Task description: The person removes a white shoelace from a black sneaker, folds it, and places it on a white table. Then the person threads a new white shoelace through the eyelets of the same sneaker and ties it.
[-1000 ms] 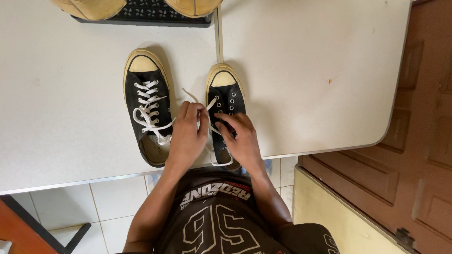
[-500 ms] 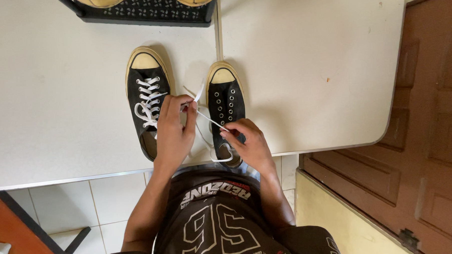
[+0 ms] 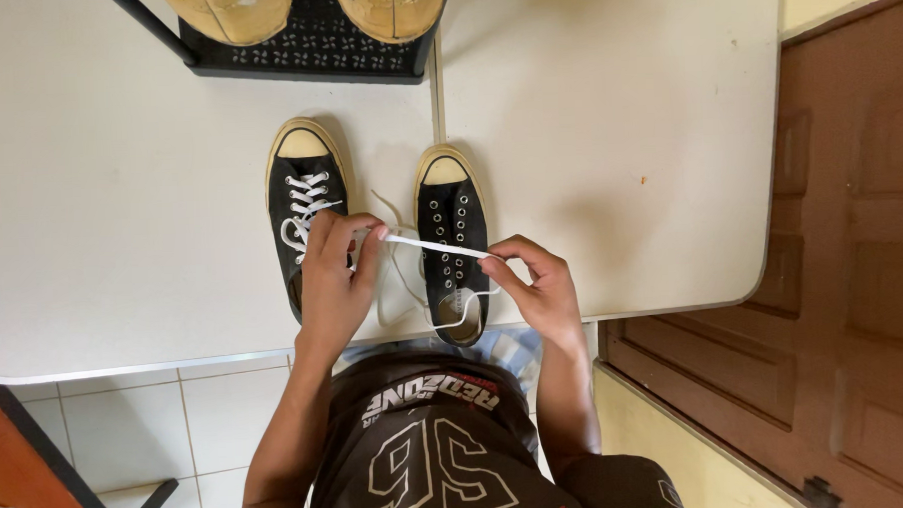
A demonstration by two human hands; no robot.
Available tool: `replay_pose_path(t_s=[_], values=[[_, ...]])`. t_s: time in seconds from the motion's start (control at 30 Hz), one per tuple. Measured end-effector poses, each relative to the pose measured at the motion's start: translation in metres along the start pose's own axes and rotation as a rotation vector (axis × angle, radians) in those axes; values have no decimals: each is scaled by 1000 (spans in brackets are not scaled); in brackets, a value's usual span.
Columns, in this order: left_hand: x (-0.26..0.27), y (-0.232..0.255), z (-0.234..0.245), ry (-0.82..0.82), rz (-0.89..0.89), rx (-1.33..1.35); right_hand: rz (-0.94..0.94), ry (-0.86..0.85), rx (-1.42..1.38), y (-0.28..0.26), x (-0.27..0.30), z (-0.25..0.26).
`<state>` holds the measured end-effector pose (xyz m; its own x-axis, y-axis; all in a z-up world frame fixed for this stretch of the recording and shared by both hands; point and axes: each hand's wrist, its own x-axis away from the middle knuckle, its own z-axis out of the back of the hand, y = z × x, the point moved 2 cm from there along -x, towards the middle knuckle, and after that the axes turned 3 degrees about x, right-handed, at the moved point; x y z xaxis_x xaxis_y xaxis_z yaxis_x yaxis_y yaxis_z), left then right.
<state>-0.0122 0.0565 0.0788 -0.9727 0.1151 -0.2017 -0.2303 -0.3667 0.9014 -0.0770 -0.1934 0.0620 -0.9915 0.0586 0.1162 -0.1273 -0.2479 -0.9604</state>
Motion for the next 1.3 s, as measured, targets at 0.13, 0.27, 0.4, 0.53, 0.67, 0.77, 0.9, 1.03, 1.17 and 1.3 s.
replay_pose_path(t_s=[0.13, 0.27, 0.4, 0.53, 0.67, 0.77, 0.9, 1.03, 1.17, 1.3], values=[[-5, 3, 6, 0, -37, -131, -15, -17, -75, -12, -3, 7], [-5, 28, 14, -44, -164, -237, 38, -36, 42, -39, -10, 7], [-14, 57, 11, -167, -231, -53, 171, -100, 132, -78, -19, 7], [-24, 78, 9, -234, -321, 7, 171, -170, 234, -110, -29, 10], [-33, 87, 9, -239, -340, 37, 165, -201, 308, -132, -36, 17], [-36, 90, 13, -231, -344, 53, 169, -219, 313, -142, -38, 24], [-40, 88, 19, -173, -342, 73, 177, -204, 313, -148, -41, 33], [-40, 81, 26, -129, -291, 77, 165, -202, 305, -152, -44, 43], [-40, 72, 34, -107, -210, 65, 170, -187, 326, -158, -47, 51], [-44, 69, 39, -126, 15, 115, 185, -158, 323, -166, -49, 54]])
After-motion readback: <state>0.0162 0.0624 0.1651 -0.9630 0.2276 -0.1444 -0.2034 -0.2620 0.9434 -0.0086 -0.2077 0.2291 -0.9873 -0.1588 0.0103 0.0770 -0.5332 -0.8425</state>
